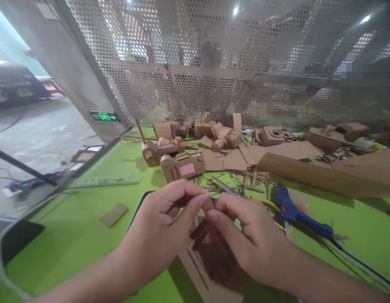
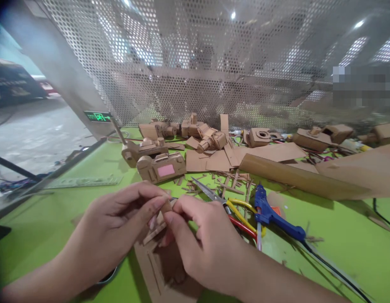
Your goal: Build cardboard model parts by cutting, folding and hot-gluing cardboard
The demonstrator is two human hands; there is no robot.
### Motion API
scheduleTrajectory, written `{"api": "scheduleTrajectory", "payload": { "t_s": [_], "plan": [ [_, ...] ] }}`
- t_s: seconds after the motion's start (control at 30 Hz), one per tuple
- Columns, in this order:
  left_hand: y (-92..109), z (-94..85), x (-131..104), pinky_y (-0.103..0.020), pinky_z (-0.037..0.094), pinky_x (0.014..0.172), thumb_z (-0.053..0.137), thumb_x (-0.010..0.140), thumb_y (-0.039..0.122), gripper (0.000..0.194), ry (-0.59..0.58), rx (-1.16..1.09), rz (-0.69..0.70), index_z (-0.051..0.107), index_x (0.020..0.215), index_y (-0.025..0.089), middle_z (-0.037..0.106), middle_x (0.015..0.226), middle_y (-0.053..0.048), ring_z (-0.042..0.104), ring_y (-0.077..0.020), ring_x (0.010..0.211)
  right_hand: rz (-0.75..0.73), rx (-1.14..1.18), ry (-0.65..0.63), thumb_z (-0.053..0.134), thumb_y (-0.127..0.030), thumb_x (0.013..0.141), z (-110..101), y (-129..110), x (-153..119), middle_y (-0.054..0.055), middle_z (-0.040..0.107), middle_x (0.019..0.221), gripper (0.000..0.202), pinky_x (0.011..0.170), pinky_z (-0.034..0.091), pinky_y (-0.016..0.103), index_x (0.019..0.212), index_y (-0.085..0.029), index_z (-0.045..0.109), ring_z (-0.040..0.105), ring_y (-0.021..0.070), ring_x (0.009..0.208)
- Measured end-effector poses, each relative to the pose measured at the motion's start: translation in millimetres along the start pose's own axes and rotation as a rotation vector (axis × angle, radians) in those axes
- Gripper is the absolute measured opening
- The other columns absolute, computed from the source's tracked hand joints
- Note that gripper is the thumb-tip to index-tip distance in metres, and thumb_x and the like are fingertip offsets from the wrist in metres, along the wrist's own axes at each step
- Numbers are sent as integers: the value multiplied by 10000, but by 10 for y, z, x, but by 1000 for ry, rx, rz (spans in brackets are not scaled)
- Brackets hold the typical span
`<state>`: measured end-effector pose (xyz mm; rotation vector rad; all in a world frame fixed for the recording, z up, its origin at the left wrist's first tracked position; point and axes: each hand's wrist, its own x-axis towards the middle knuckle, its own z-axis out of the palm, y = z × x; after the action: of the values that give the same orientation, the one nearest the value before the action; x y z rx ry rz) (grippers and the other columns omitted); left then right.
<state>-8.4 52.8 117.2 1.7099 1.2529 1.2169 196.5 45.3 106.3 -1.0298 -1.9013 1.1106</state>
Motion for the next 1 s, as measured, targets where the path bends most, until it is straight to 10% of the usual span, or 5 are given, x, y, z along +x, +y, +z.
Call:
{"api": "scheduleTrajectory", "payload": {
  "t_s": [0.3,0.47,1.0],
  "plan": [
    [-155,-160,177,-305,696,884,796,1011,345,126,-65,-104,-45,885,1019,256,882,931,-18,827,-203,894,-41,-125,105,608,-432,1183,-257,88,157,22,889,941,331,758,598,300,1025,-252,835,826,218,876],
    [-264,-262,308,-342,705,771,795,1028,450,410,-159,-46,-179,808,1375,233,880,1060,-64,850,-244,923,18,-164,261,567,-494,1187,-394,226,244,63,909,911,419,747,637,332,998,-234,835,849,251,854],
    [-183,-61,142,-368,707,842,829,940,341,157,-212,-91,-195,779,1066,262,883,934,-13,865,-245,896,-55,-308,21,695,-330,1086,-287,219,207,-3,842,847,196,695,528,280,936,-244,788,762,199,772]
  ]
}}
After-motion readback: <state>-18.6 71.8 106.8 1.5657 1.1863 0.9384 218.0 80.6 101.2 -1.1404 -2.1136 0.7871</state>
